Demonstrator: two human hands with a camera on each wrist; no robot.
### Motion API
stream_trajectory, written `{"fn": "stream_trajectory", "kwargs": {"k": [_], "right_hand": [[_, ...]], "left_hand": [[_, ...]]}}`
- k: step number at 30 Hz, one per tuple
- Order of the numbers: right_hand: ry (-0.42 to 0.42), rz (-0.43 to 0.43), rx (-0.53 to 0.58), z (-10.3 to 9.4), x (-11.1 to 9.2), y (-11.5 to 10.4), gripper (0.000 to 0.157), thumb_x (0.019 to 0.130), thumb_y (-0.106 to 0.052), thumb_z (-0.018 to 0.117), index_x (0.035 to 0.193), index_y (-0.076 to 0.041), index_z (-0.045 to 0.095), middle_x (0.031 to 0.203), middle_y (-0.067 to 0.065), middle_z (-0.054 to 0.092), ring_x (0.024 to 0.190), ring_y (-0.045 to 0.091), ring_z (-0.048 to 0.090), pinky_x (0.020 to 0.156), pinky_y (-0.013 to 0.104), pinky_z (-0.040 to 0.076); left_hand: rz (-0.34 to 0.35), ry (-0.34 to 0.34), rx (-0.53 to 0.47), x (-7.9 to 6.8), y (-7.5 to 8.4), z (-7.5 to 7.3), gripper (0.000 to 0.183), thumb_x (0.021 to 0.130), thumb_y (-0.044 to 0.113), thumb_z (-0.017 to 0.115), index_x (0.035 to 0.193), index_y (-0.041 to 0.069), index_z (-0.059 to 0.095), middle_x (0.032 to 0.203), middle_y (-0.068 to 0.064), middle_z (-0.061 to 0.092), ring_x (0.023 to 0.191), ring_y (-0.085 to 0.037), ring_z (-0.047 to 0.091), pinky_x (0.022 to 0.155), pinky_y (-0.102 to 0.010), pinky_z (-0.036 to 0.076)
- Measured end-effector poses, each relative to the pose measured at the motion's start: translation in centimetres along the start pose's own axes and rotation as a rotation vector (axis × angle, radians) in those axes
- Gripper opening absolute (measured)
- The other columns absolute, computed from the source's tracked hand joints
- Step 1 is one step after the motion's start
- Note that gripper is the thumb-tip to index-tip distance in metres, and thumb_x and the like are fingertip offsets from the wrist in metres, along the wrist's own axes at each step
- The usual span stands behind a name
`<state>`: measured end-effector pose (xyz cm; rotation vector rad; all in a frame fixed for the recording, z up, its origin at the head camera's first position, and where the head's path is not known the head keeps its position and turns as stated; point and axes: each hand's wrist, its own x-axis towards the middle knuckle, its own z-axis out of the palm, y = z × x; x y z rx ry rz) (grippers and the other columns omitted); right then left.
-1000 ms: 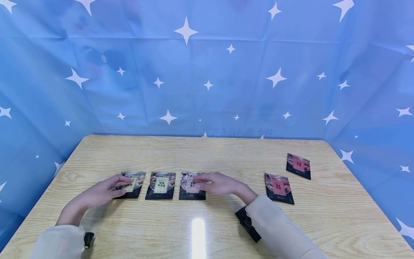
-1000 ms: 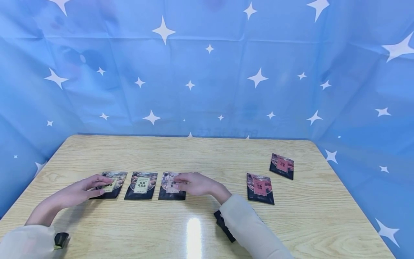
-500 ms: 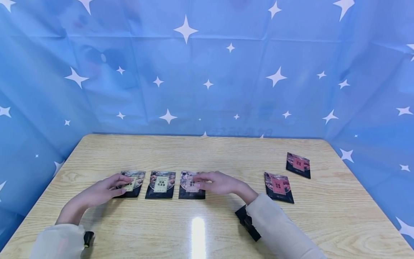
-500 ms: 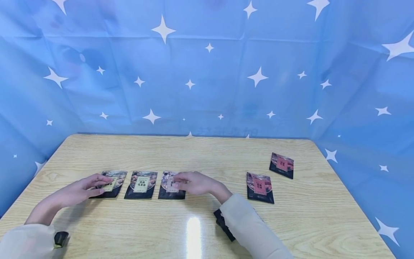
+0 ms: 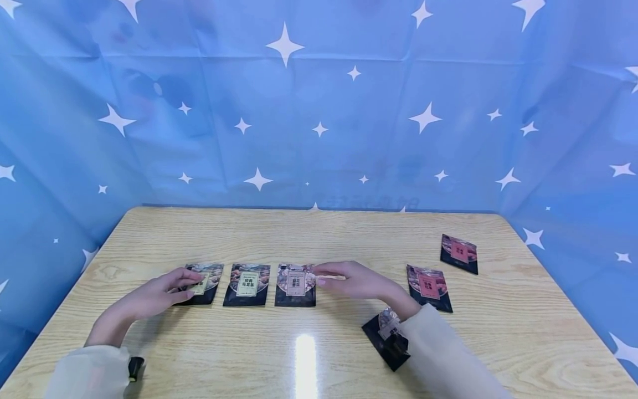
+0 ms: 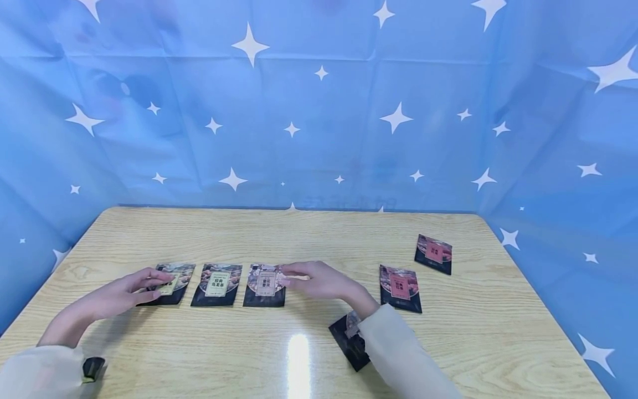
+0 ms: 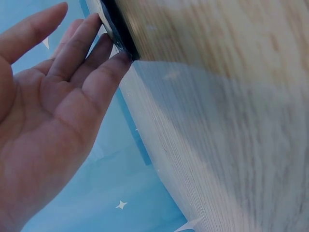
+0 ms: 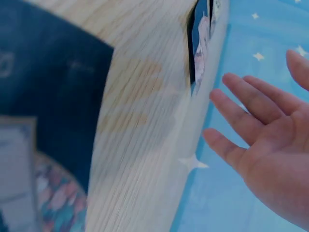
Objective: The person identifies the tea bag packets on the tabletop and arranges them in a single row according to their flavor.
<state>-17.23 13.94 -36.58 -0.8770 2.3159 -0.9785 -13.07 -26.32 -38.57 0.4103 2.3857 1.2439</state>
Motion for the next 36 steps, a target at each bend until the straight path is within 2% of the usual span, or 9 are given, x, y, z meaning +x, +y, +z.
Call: {"fn": "stream_trajectory", "kwargs": {"k": [5,16,20,26,28,32,36], "right_hand": [[0.056,0.001,-0.006,-0.3,-1.4,0.6,0.047,0.097,-0.03,0.047,0.132,0.002,0.045,0.128,0.015,0.051,0.117,0.028,0.049,0.097,0.043,0.038],[0.128,0.067,0.049,-1.2,-5.5,1.8,0.047,0.097,-0.028,0.047,0.131,0.004,0.045,0.125,0.016,0.053,0.116,0.031,0.049,0.092,0.046,0.041],[0.146,0.087,0.067,-1.6,-7.2,2.1,0.046,0.097,-0.027,0.046,0.131,0.004,0.045,0.124,0.017,0.054,0.114,0.031,0.051,0.088,0.041,0.045],[0.156,0.074,0.126,-1.8,-9.7,2.8,0.045,0.098,-0.022,0.045,0.131,0.008,0.042,0.122,0.022,0.053,0.111,0.032,0.052,0.084,0.028,0.047],[0.16,0.072,0.126,-1.7,-10.4,3.1,0.044,0.097,-0.021,0.046,0.13,0.009,0.043,0.119,0.021,0.056,0.106,0.029,0.056,0.082,0.025,0.048],[0.16,0.07,0.136,-1.4,-11.7,3.4,0.045,0.097,-0.02,0.047,0.13,0.011,0.042,0.11,0.018,0.061,0.092,0.021,0.062,0.069,0.027,0.05],[0.144,0.082,0.168,-1.0,-12.8,3.6,0.047,0.098,-0.02,0.046,0.13,0.014,0.039,0.086,0.012,0.065,0.073,0.019,0.062,0.056,0.026,0.046]], "left_hand": [[0.003,-0.004,-0.008,0.0,0.1,0.0,0.038,0.095,0.012,0.049,0.127,-0.008,0.038,0.133,-0.032,0.035,0.122,-0.049,0.031,0.088,-0.052,0.041],[0.0,-0.006,-0.019,0.1,-0.2,0.0,0.039,0.096,0.014,0.049,0.127,-0.007,0.038,0.133,-0.032,0.035,0.123,-0.049,0.029,0.088,-0.052,0.04],[-0.005,-0.005,-0.025,0.1,-0.2,0.0,0.039,0.095,0.015,0.05,0.127,-0.006,0.039,0.134,-0.031,0.034,0.124,-0.049,0.028,0.089,-0.053,0.04],[-0.009,-0.002,-0.028,0.1,-0.2,-0.1,0.04,0.095,0.016,0.05,0.127,-0.005,0.039,0.134,-0.031,0.034,0.124,-0.049,0.028,0.09,-0.053,0.039],[-0.006,0.001,-0.027,0.1,-0.3,-0.1,0.04,0.095,0.016,0.051,0.127,-0.005,0.039,0.134,-0.03,0.034,0.124,-0.049,0.028,0.09,-0.053,0.039],[-0.004,0.002,-0.025,0.1,-0.3,-0.1,0.04,0.095,0.016,0.051,0.127,-0.005,0.04,0.134,-0.03,0.035,0.124,-0.048,0.028,0.09,-0.053,0.039],[-0.002,-0.001,-0.028,0.1,-0.3,-0.1,0.04,0.095,0.016,0.051,0.127,-0.005,0.04,0.134,-0.03,0.034,0.124,-0.048,0.028,0.09,-0.053,0.039]]}}
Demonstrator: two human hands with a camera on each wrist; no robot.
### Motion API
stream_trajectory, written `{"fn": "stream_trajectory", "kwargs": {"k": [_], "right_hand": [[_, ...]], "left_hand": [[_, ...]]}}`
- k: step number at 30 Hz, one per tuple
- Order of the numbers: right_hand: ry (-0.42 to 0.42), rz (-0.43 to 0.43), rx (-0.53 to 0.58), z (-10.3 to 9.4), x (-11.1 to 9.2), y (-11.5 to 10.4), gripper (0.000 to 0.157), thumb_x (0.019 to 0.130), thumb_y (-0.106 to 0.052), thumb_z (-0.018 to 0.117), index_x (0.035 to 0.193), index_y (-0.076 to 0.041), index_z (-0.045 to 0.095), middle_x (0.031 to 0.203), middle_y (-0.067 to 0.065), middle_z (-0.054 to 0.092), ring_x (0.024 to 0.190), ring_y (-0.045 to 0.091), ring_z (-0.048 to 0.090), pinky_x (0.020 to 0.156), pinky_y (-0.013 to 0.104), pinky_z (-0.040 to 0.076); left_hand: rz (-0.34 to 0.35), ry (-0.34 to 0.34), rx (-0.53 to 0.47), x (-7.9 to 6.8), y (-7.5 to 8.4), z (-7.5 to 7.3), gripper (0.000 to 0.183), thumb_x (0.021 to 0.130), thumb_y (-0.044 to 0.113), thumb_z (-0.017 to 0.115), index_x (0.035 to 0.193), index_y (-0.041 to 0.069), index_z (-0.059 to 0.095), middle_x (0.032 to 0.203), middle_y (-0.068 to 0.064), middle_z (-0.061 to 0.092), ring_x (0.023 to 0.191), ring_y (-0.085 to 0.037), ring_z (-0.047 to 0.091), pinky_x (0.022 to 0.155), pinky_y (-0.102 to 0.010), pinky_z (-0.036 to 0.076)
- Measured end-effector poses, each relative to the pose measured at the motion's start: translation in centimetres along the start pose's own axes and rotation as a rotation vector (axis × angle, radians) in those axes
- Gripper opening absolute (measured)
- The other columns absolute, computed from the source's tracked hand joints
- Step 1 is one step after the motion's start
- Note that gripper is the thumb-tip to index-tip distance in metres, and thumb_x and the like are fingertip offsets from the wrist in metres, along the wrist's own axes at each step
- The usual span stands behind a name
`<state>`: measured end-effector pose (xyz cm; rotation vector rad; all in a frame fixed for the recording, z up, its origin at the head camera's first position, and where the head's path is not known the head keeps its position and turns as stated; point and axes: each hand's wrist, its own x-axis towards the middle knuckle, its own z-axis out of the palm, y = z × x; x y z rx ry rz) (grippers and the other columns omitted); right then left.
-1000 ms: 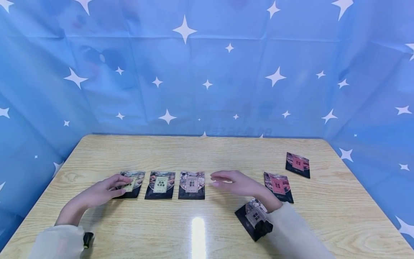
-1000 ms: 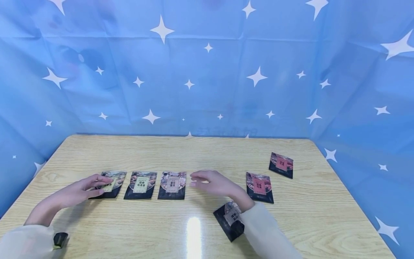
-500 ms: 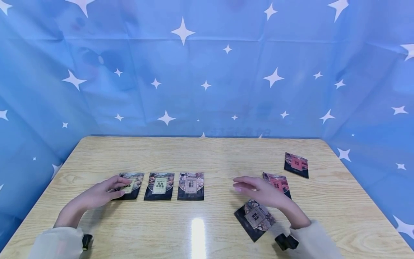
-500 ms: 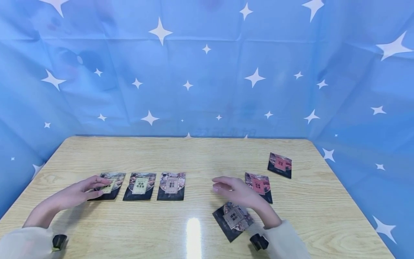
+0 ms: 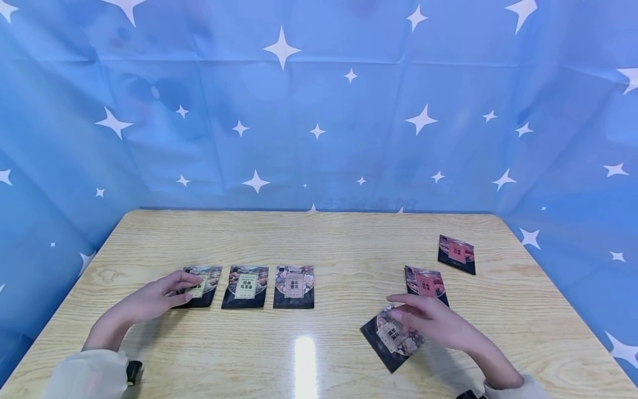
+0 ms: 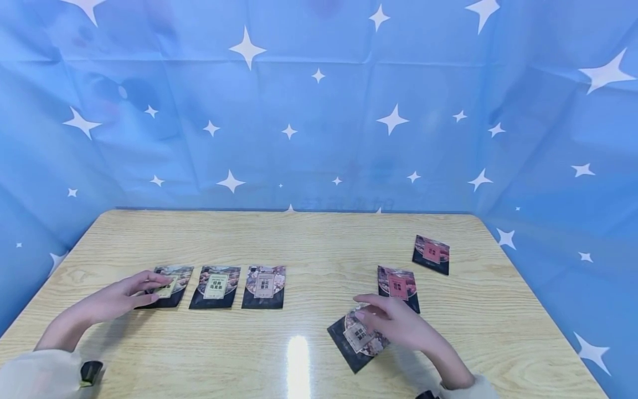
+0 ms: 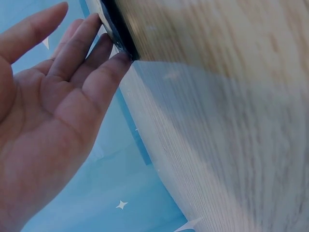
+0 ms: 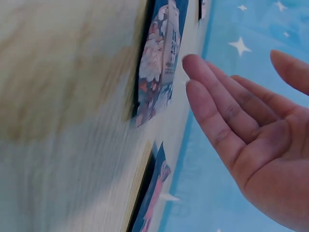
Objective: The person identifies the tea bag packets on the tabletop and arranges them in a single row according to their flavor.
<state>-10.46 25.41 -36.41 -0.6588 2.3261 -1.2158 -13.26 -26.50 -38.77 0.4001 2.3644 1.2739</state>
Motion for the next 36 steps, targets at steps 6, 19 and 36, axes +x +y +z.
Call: {"fn": "stream_trajectory", "kwargs": {"k": [6,19,36], "right_hand": [[-0.034,0.015,0.042,0.22,-1.06,0.36,0.047,0.098,-0.019,0.045,0.131,0.013,0.037,0.076,0.008,0.064,0.067,0.021,0.062,0.057,0.03,0.049],[0.002,0.012,-0.06,0.28,-0.55,0.49,0.043,0.098,-0.022,0.045,0.13,0.006,0.044,0.122,0.023,0.053,0.107,0.021,0.056,0.077,0.025,0.049],[-0.047,-0.023,-0.113,0.42,-0.92,0.75,0.044,0.098,-0.026,0.044,0.131,0.002,0.045,0.122,0.013,0.057,0.113,0.028,0.051,0.079,0.025,0.047]], "left_hand": [[0.006,0.003,0.006,0.01,-0.11,0.0,0.04,0.095,0.016,0.05,0.126,-0.005,0.039,0.134,-0.031,0.035,0.124,-0.049,0.028,0.09,-0.053,0.039],[0.004,0.001,0.006,-0.01,-0.15,0.27,0.037,0.095,0.014,0.049,0.125,-0.005,0.04,0.134,-0.031,0.034,0.124,-0.049,0.028,0.089,-0.051,0.041],[0.009,-0.006,0.007,0.0,-0.14,0.03,0.038,0.095,0.015,0.05,0.126,-0.005,0.039,0.134,-0.031,0.034,0.124,-0.049,0.028,0.089,-0.051,0.04]]}}
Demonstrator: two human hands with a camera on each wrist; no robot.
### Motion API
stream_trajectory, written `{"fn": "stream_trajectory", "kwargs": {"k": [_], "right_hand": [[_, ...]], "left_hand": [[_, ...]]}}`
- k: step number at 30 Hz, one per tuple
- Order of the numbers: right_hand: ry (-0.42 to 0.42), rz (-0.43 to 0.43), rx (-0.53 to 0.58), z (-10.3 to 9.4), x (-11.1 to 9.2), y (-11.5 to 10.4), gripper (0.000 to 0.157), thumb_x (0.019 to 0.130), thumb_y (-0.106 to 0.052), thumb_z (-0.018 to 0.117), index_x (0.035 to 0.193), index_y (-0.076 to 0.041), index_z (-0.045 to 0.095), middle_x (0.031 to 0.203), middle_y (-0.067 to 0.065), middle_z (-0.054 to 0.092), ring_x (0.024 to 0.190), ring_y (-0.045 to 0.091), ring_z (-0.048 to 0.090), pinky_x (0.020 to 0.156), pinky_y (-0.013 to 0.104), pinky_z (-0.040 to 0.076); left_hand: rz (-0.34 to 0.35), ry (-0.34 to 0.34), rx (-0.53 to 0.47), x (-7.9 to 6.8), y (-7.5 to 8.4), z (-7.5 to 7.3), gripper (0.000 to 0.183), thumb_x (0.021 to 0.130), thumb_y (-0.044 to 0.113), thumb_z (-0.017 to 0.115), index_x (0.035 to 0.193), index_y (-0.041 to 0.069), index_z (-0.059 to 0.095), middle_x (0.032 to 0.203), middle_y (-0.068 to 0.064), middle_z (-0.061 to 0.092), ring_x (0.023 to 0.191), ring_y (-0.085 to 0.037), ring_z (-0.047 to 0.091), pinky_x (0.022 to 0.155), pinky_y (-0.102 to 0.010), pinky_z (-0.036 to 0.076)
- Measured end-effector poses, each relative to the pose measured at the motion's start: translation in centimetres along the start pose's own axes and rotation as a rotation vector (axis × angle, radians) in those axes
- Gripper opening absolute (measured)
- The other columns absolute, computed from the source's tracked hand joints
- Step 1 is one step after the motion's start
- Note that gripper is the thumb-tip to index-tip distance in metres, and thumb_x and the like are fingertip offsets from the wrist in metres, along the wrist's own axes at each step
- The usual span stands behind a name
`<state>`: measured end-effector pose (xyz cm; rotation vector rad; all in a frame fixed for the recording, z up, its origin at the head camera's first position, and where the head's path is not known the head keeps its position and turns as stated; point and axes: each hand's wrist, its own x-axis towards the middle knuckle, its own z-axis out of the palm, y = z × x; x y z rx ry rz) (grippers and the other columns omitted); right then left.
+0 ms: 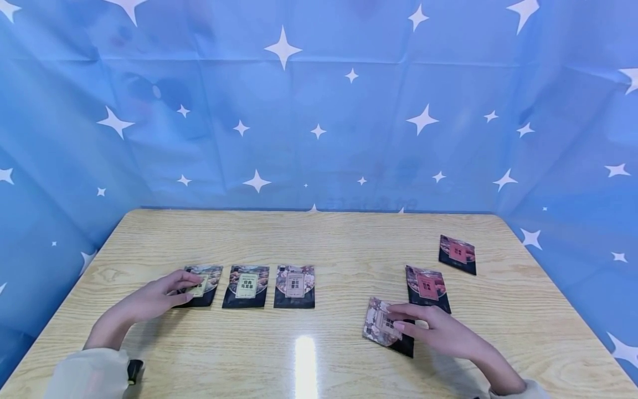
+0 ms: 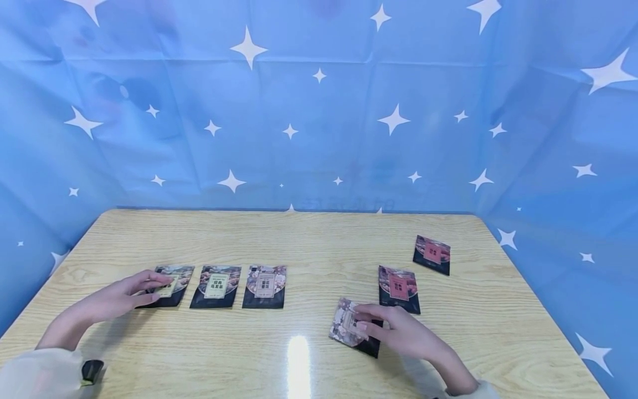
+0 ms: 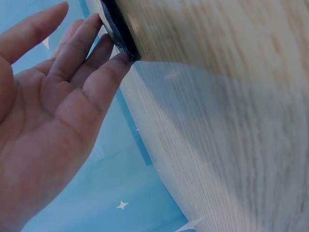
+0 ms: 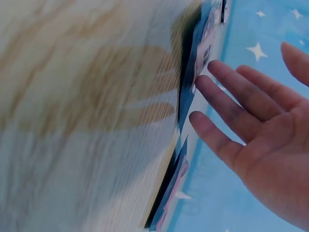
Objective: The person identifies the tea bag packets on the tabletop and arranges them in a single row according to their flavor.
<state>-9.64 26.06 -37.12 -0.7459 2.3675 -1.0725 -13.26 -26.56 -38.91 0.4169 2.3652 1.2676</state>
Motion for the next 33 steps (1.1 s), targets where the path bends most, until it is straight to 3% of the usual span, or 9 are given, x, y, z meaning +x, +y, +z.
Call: {"fn": "stream_trajectory", "kwargs": {"k": [8,16,26,33], "right_hand": [[0.009,-0.027,0.008,0.0,-0.2,0.0,0.04,0.098,-0.021,0.044,0.13,0.004,0.046,0.116,0.014,0.06,0.106,0.011,0.056,0.075,0.023,0.049],[0.044,-0.045,-0.036,0.6,0.0,-0.3,0.036,0.098,-0.021,0.046,0.128,-0.002,0.051,0.118,0.008,0.06,0.11,0.02,0.053,0.081,0.027,0.047],[0.06,-0.034,-0.068,0.7,-0.1,-0.6,0.038,0.097,-0.023,0.046,0.128,-0.001,0.051,0.122,0.012,0.057,0.11,0.02,0.053,0.083,0.028,0.047],[0.048,-0.008,-0.043,1.1,0.0,-0.7,0.042,0.097,-0.025,0.047,0.132,-0.002,0.047,0.131,0.018,0.048,0.109,0.027,0.054,0.08,0.028,0.048]], "left_hand": [[-0.002,0.0,0.004,0.0,0.0,-0.1,0.04,0.095,0.016,0.05,0.127,-0.005,0.039,0.134,-0.031,0.034,0.124,-0.049,0.028,0.089,-0.051,0.04],[-0.005,0.001,0.014,0.0,0.1,0.0,0.039,0.095,0.015,0.05,0.126,-0.005,0.04,0.133,-0.031,0.035,0.123,-0.048,0.03,0.089,-0.051,0.04],[-0.002,0.001,0.026,-0.1,0.3,0.1,0.038,0.095,0.013,0.05,0.126,-0.006,0.039,0.133,-0.031,0.036,0.122,-0.048,0.031,0.088,-0.052,0.041],[-0.003,0.002,0.023,-0.1,0.2,0.1,0.037,0.095,0.01,0.049,0.126,-0.007,0.039,0.132,-0.032,0.036,0.122,-0.048,0.032,0.088,-0.052,0.041]]}}
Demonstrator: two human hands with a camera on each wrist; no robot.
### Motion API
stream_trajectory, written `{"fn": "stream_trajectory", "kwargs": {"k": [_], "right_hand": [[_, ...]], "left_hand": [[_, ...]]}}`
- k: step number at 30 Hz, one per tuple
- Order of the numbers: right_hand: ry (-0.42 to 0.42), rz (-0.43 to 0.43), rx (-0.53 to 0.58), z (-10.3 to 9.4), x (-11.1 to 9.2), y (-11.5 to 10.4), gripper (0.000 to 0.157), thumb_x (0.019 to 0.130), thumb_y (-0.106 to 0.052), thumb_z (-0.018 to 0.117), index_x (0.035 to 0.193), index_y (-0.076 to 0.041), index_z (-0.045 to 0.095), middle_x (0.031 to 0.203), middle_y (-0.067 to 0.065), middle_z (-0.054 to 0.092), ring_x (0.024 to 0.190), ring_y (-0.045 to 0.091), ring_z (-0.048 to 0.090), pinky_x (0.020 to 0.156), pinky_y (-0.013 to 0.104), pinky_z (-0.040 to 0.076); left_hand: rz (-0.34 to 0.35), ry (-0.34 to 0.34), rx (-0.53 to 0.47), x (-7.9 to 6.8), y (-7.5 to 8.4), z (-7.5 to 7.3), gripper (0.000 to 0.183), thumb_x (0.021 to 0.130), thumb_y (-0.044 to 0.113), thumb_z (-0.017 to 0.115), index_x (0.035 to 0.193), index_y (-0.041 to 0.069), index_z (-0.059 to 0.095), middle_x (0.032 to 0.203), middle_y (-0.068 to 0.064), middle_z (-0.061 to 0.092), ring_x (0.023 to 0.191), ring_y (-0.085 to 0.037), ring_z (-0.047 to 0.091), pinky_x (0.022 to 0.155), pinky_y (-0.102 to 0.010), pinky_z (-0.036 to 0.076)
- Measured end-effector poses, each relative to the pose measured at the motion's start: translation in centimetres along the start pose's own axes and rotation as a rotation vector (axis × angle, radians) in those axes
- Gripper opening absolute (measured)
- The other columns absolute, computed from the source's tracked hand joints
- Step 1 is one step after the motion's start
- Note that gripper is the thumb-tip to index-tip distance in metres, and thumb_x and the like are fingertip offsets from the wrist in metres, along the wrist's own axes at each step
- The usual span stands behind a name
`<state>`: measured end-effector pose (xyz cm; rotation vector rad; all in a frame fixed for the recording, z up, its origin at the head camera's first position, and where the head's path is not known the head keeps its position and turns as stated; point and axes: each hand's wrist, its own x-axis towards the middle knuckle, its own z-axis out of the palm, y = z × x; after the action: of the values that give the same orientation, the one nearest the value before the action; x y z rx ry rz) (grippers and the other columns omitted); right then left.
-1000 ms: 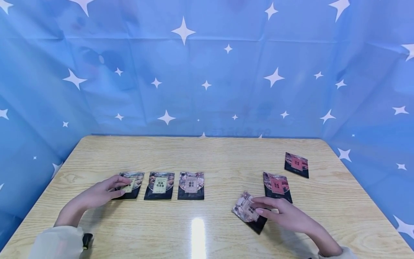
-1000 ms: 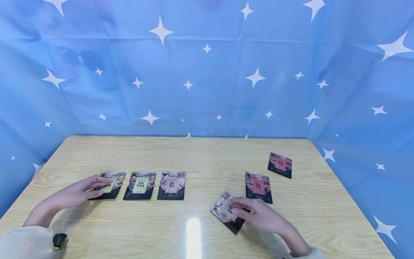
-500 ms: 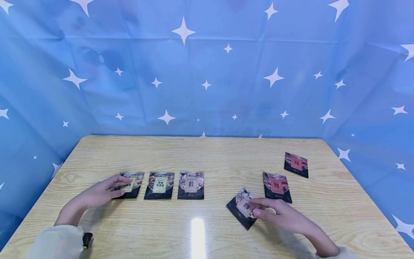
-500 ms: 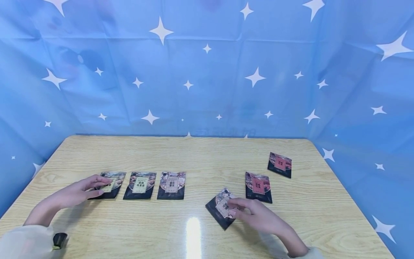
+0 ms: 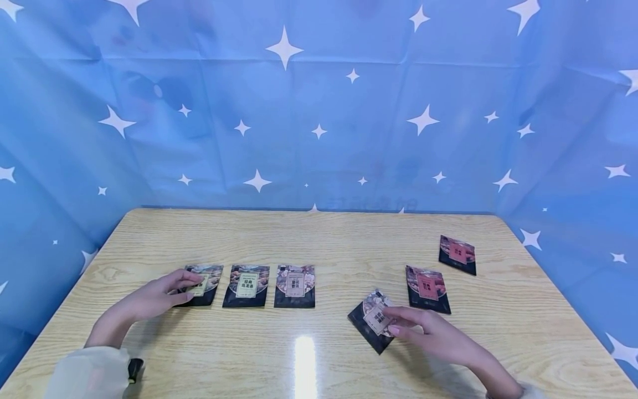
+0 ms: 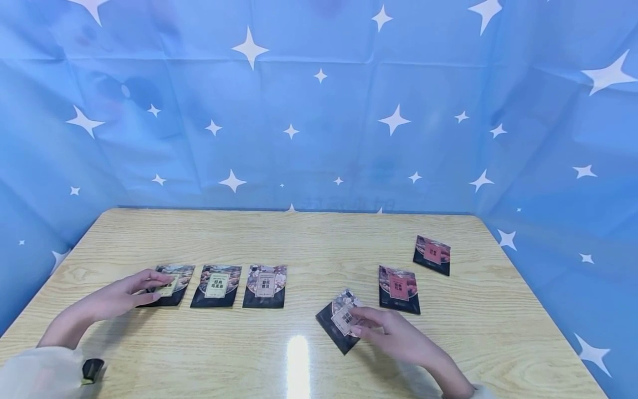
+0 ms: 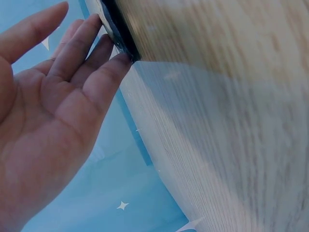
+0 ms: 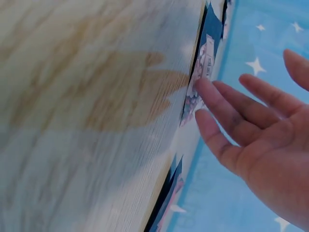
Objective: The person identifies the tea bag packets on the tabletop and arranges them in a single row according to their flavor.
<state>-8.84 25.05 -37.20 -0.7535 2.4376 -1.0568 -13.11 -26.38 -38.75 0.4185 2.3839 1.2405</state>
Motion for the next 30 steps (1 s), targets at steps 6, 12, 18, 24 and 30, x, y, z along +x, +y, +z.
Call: {"fn": "stream_trajectory", "kwargs": {"k": [6,12,18,24,30], "right_hand": [[-0.013,-0.028,-0.024,0.3,0.6,0.0,0.042,0.098,-0.023,0.045,0.135,-0.002,0.043,0.127,0.015,0.051,0.109,0.028,0.052,0.08,0.031,0.047],[-0.049,-0.002,-0.042,0.3,1.9,-0.2,0.047,0.098,-0.031,0.043,0.136,-0.004,0.042,0.133,0.017,0.045,0.12,0.036,0.043,0.087,0.043,0.044],[-0.094,0.003,-0.006,0.2,3.5,0.0,0.051,0.098,-0.032,0.042,0.139,-0.002,0.036,0.135,0.015,0.045,0.124,0.035,0.039,0.092,0.048,0.039],[-0.09,0.011,-0.021,0.3,5.1,0.0,0.051,0.098,-0.032,0.042,0.139,-0.001,0.035,0.135,0.015,0.044,0.125,0.034,0.038,0.094,0.052,0.036],[-0.097,0.004,-0.021,0.5,6.5,-0.3,0.052,0.099,-0.029,0.04,0.141,0.001,0.031,0.139,0.019,0.037,0.13,0.037,0.028,0.099,0.054,0.029]], "left_hand": [[0.005,-0.001,-0.006,0.0,0.0,0.0,0.038,0.095,0.013,0.049,0.126,-0.007,0.039,0.133,-0.032,0.035,0.123,-0.048,0.031,0.088,-0.051,0.041],[0.002,-0.003,-0.013,-0.1,0.1,0.0,0.039,0.095,0.014,0.05,0.126,-0.007,0.039,0.133,-0.031,0.036,0.123,-0.048,0.031,0.088,-0.051,0.04],[0.004,0.003,-0.012,0.0,0.0,0.0,0.038,0.095,0.013,0.049,0.126,-0.006,0.039,0.133,-0.031,0.036,0.123,-0.048,0.031,0.088,-0.051,0.04],[0.007,0.002,-0.024,0.0,-0.1,0.0,0.038,0.095,0.013,0.05,0.126,-0.006,0.039,0.133,-0.031,0.035,0.123,-0.049,0.03,0.089,-0.051,0.041],[0.021,-0.001,-0.031,0.0,-0.2,0.0,0.039,0.095,0.014,0.049,0.126,-0.007,0.038,0.133,-0.032,0.035,0.123,-0.049,0.03,0.089,-0.05,0.041]]}}
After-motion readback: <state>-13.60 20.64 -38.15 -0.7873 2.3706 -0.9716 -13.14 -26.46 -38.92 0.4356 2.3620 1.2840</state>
